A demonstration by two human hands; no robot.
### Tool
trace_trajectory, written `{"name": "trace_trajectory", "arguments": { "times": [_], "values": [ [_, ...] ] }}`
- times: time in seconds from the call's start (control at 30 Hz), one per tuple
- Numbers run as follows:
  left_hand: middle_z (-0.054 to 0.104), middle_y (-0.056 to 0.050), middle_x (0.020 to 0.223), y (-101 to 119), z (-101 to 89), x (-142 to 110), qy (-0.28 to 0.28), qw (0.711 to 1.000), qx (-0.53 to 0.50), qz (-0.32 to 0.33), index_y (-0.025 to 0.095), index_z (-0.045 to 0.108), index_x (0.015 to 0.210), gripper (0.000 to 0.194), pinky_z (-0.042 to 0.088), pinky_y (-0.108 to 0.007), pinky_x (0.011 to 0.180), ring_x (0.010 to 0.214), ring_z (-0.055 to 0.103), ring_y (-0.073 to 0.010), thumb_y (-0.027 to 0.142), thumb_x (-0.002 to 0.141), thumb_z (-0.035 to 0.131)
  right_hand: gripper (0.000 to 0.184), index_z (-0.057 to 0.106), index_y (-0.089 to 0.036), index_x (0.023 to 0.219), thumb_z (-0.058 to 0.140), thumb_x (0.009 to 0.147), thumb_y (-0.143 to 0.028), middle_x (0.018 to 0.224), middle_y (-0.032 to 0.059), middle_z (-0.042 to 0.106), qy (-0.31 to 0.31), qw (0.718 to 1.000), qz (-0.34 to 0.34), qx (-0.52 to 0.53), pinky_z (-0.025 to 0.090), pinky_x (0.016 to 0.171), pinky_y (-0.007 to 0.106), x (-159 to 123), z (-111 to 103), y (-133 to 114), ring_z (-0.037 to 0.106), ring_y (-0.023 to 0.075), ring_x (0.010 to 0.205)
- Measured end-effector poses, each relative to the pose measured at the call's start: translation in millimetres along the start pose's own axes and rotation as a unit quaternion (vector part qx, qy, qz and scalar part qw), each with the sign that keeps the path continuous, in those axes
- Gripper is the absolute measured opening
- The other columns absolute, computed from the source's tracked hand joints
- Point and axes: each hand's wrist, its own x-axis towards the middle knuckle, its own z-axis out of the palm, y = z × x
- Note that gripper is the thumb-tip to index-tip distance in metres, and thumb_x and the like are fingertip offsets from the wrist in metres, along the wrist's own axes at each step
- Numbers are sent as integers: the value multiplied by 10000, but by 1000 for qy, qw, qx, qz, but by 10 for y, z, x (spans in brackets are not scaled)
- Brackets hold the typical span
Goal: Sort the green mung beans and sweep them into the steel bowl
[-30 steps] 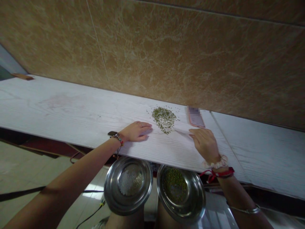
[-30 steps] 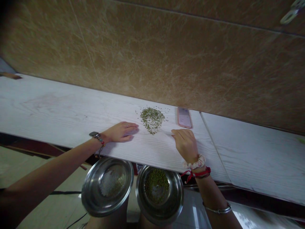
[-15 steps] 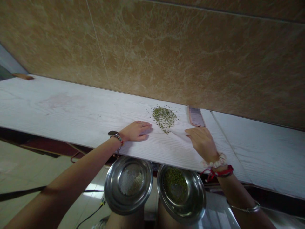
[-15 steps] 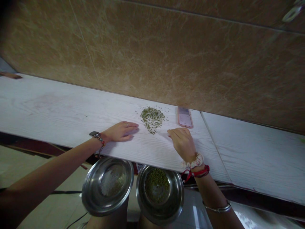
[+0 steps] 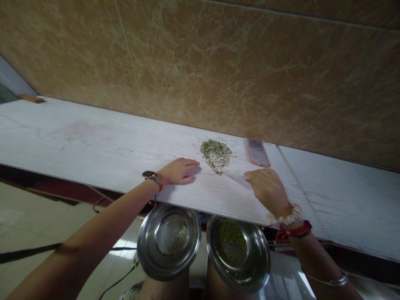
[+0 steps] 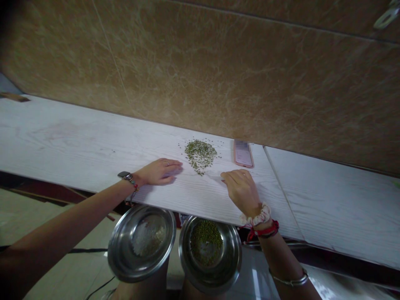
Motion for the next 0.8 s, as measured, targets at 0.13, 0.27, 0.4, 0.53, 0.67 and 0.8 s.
{"name": "trace_trajectory", "arguments": {
  "times": [0.13, 0.27, 0.4, 0.53, 0.67, 0.8],
  "values": [
    [539, -116, 1362, -1, 0, -2, -1, 1000, -3, 1, 171, 519, 1239, 376, 404, -362, 998, 1198, 537, -237, 331, 903, 470, 164, 633, -164, 889, 475, 920, -137, 777, 45, 712, 19, 1000, 3, 1, 417, 745, 316, -9, -39, 8, 610, 170, 728],
    [537, -124, 1362, -5, 2, 3, -3, 1000, 0, 2, 159, 516, 1241, 387, 402, -360, 1000, 1200, 534, -241, 339, 902, 469, 163, 634, -167, 897, 476, 918, -134, 781, 44, 714, 22, 1000, 14, -8, 414, 748, 315, 6, 18, 24, 615, 174, 740],
    [537, -111, 1365, -2, -2, 4, -2, 1000, 0, -1, 176, 508, 1247, 381, 402, -360, 999, 1195, 538, -232, 346, 909, 463, 153, 633, -154, 883, 487, 909, -118, 780, 50, 715, 11, 1000, 3, 0, 409, 734, 312, 3, 43, 18, 607, 178, 735],
    [538, -107, 1365, 0, -4, 1, -3, 1000, 0, -4, 185, 506, 1246, 378, 408, -364, 992, 1195, 539, -231, 353, 909, 466, 157, 631, -152, 889, 481, 910, -114, 780, 52, 711, 16, 1000, 5, 5, 411, 737, 309, -5, 11, 12, 601, 177, 733],
    [531, -119, 1370, -1, -3, -1, -9, 1000, -1, -1, 176, 507, 1244, 379, 407, -372, 992, 1200, 536, -237, 350, 911, 459, 159, 637, -147, 907, 484, 904, -105, 782, 57, 710, 21, 1000, 20, -5, 412, 747, 318, 12, 25, 14, 603, 187, 747],
    [531, -114, 1371, 3, -7, -4, -7, 1000, -2, -5, 178, 508, 1247, 382, 404, -368, 996, 1204, 533, -235, 346, 907, 465, 177, 643, -158, 892, 472, 917, -119, 783, 50, 713, 4, 1000, 13, 3, 404, 733, 315, 9, 35, -7, 604, 176, 726]
  ]
}}
